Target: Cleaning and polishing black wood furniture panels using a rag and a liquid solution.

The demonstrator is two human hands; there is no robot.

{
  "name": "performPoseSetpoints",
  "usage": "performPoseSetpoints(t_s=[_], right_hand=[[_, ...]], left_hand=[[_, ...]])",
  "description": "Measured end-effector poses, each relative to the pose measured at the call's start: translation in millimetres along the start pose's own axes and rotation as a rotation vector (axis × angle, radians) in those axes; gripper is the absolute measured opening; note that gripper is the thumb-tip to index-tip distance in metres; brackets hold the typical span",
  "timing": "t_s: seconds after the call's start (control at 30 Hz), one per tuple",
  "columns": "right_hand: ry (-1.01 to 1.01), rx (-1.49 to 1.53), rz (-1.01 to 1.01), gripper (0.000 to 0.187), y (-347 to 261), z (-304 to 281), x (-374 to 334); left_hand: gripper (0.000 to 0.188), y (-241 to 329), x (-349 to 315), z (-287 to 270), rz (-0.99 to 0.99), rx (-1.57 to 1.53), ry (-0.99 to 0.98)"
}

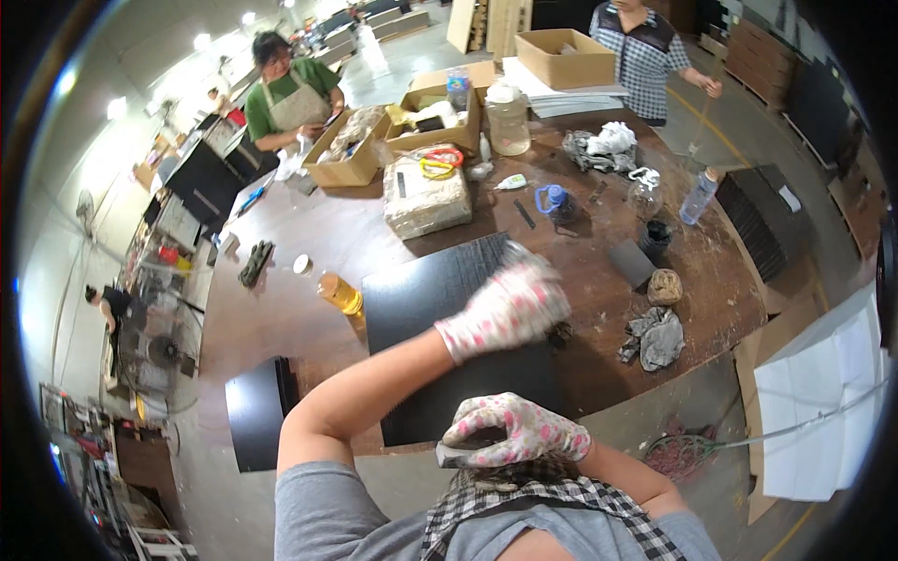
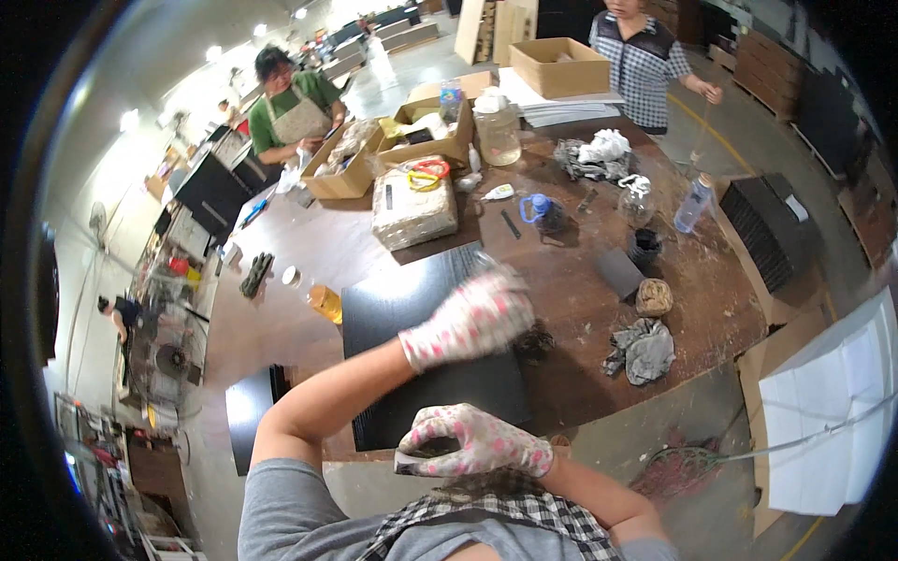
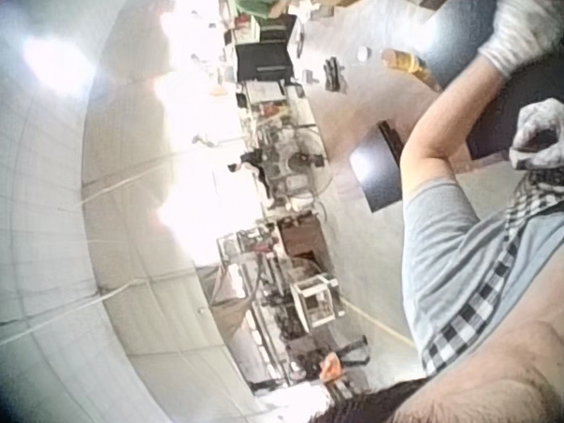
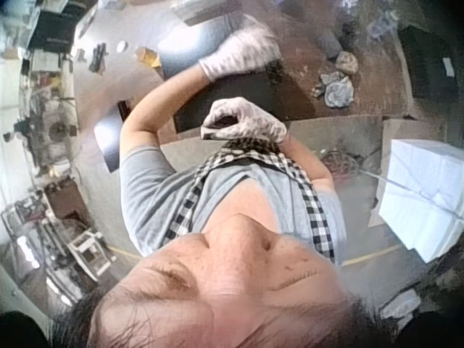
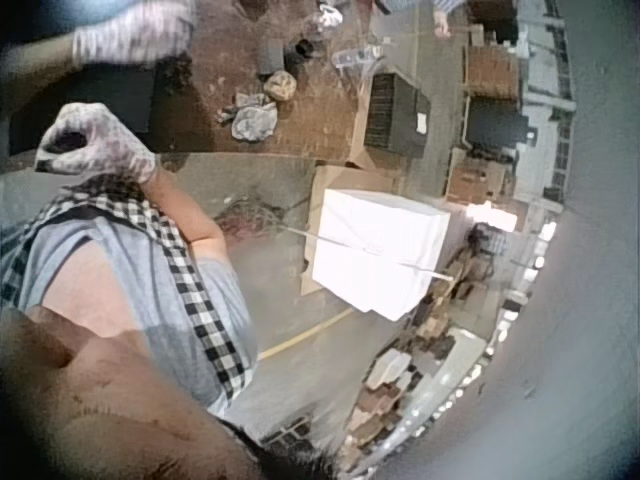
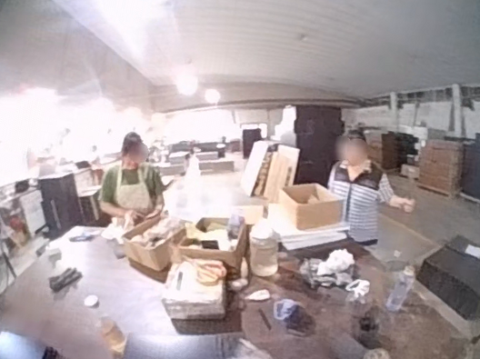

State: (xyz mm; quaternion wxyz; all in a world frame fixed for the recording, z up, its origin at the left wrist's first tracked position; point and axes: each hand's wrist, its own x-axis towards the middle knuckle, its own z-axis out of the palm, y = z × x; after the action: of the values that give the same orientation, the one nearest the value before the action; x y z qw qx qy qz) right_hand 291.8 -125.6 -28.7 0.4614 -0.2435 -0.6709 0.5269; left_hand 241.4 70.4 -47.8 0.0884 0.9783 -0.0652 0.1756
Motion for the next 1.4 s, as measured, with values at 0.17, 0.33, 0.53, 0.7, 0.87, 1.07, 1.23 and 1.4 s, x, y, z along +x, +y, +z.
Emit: performPoseSetpoints(t_s=[0.17, 0.33, 0.53, 0.7, 0.87, 1.07, 1.23, 1.4], right_hand=[[0.024, 0.541, 0.05, 0.029, -36.2, -18.8, -1.2], [0.277, 0.226, -0.13, 0.027, -85.6, -65.9, 43.3], [-0.368, -0.787, -0.181, 0.023, -35.6, -32.0, 134.1], [-0.651, -0.948, -0.238, 0.022, -7.7, 25.5, 148.3], [-0.815, -1.006, -0.198, 0.018, -7.5, 36.0, 160.4], [-0.884, -1.0, -0.13, 0.027, -21.3, 47.9, 170.9], [-0.817, -1.027, -0.161, 0.027, -9.9, 40.4, 171.8], [-0.67, -1.085, -0.207, 0.014, 17.5, -13.3, 208.5]], left_hand=[[0.053, 75.9, -23.2, -9.4, -0.091, -0.2, 0.045], [0.054, 127.5, -27.8, -7.5, -0.464, -0.632, 0.06], [0.051, 171.7, -31.6, 10.9, -0.379, -0.452, 0.103], [0.044, 185.6, -72.0, -8.9, -0.572, -1.263, 0.315], [0.031, 182.1, -80.9, -19.8, -0.57, -1.02, 0.397], [0.034, 167.3, -69.7, -10.4, -0.744, -1.026, 0.06], [0.031, 173.9, -70.2, 15.4, -0.58, -0.654, 0.401], [0.032, 170.5, -54.5, 31.5, -0.54, -0.418, 0.465]])
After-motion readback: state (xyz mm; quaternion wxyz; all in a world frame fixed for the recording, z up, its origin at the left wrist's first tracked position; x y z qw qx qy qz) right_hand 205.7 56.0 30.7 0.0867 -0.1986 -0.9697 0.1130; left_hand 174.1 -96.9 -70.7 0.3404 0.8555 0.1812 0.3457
